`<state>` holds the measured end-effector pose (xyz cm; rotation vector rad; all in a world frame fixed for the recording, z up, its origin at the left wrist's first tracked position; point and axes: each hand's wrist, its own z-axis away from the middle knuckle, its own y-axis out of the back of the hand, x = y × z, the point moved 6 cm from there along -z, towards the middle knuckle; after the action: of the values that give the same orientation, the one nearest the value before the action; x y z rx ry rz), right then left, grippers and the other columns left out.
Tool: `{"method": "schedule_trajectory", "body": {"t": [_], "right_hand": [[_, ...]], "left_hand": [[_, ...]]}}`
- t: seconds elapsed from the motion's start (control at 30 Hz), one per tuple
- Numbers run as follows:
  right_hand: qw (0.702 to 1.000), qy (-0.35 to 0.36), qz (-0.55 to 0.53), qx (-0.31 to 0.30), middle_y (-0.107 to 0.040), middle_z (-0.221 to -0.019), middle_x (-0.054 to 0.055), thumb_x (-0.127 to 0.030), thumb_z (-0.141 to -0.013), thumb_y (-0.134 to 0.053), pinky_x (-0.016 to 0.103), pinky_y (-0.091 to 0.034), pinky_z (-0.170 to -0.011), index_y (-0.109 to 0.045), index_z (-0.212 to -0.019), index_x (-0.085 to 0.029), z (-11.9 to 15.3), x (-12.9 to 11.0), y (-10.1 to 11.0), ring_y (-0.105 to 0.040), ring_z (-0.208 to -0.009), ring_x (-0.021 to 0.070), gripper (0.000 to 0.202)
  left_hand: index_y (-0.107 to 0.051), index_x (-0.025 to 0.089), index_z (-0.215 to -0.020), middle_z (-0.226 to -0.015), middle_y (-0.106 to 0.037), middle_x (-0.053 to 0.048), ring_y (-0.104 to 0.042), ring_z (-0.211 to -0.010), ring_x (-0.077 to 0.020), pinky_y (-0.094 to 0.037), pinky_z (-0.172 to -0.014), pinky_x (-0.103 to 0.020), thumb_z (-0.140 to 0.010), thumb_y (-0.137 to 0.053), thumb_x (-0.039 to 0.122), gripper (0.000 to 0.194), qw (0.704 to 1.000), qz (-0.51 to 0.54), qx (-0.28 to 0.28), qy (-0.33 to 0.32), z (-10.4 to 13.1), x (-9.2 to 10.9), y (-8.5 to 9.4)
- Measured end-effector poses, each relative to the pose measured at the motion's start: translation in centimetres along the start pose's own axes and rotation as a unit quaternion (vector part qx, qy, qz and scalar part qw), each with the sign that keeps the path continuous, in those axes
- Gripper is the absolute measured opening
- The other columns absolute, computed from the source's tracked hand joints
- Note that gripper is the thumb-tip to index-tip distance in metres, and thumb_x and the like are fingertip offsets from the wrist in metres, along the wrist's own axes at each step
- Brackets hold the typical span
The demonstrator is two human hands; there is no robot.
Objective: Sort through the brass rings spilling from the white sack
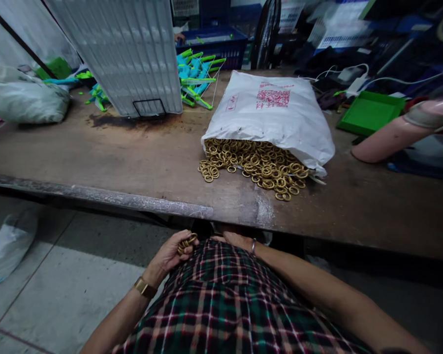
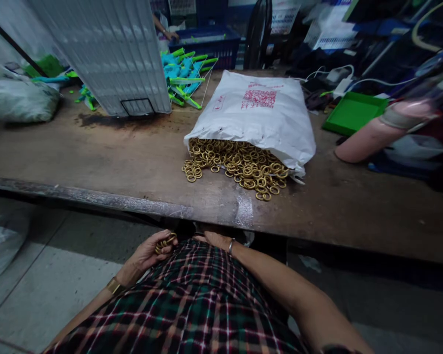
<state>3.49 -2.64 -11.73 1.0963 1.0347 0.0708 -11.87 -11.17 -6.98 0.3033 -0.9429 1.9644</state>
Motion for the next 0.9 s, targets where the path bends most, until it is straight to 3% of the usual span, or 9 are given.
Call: {"method": "schedule_trajectory", "body": {"t": [0.3,0.43,0.63,0.77,0.9], "right_hand": [[0.996,0.015,0.082,-0.036,-0.062,-0.089,0.008,-0.035,-0.084,-0.049,0.036,-0.048,-0.078,-0.058,-0.102,-0.016,0.0,-0.4,-0.8,-0.057,-0.082,0.0218,0.028],[0.992,-0.038,0.055,-0.103,-0.061,-0.100,0.011,-0.027,-0.081,-0.051,0.034,-0.046,-0.081,-0.054,-0.110,-0.013,0.0,-0.1,-0.8,-0.057,-0.089,0.0223,0.032],[0.981,-0.105,0.025,-0.162,-0.064,-0.082,0.005,-0.020,-0.080,-0.050,0.022,-0.043,-0.061,-0.061,-0.098,-0.015,1.0,1.1,-0.8,-0.058,-0.070,0.0149,0.022],[0.978,-0.144,-0.001,-0.148,-0.063,-0.077,0.003,-0.019,-0.079,-0.049,0.020,-0.038,-0.056,-0.063,-0.087,-0.015,2.8,2.7,-0.4,-0.055,-0.065,0.0130,0.017],[0.976,-0.199,-0.007,-0.086,-0.062,-0.068,0.003,-0.018,-0.081,-0.044,0.021,-0.035,-0.055,-0.064,-0.078,-0.014,5.2,4.4,1.0,-0.054,-0.062,0.0127,0.020]], "left_hand": [[-0.055,0.012,-0.074,-0.068,-0.064,-0.007,-0.042,-0.040,-0.0034,-0.022,-0.032,-0.012,-0.071,-0.063,0.029,0.020,0.999,0.015,0.035,0.000,-0.5,-0.9,0.6],[-0.055,0.012,-0.074,-0.068,-0.066,-0.006,-0.041,-0.039,-0.0031,-0.021,-0.031,-0.012,-0.068,-0.066,0.030,0.022,0.999,0.002,0.051,0.001,-0.8,-1.2,0.9],[-0.054,0.013,-0.074,-0.067,-0.064,-0.004,-0.040,-0.040,-0.0026,-0.021,-0.032,-0.012,-0.067,-0.066,0.034,0.025,0.999,-0.030,0.035,0.012,-1.0,-0.9,0.0],[-0.051,0.016,-0.074,-0.068,-0.063,-0.003,-0.041,-0.041,-0.0036,-0.020,-0.033,-0.012,-0.069,-0.064,0.035,0.024,0.996,-0.091,0.011,0.011,-1.0,-0.5,-1.4],[-0.050,0.016,-0.073,-0.069,-0.063,-0.003,-0.041,-0.041,-0.0037,-0.018,-0.033,-0.013,-0.071,-0.062,0.036,0.023,0.985,-0.167,-0.038,0.000,-1.7,-0.1,-3.3]]}}
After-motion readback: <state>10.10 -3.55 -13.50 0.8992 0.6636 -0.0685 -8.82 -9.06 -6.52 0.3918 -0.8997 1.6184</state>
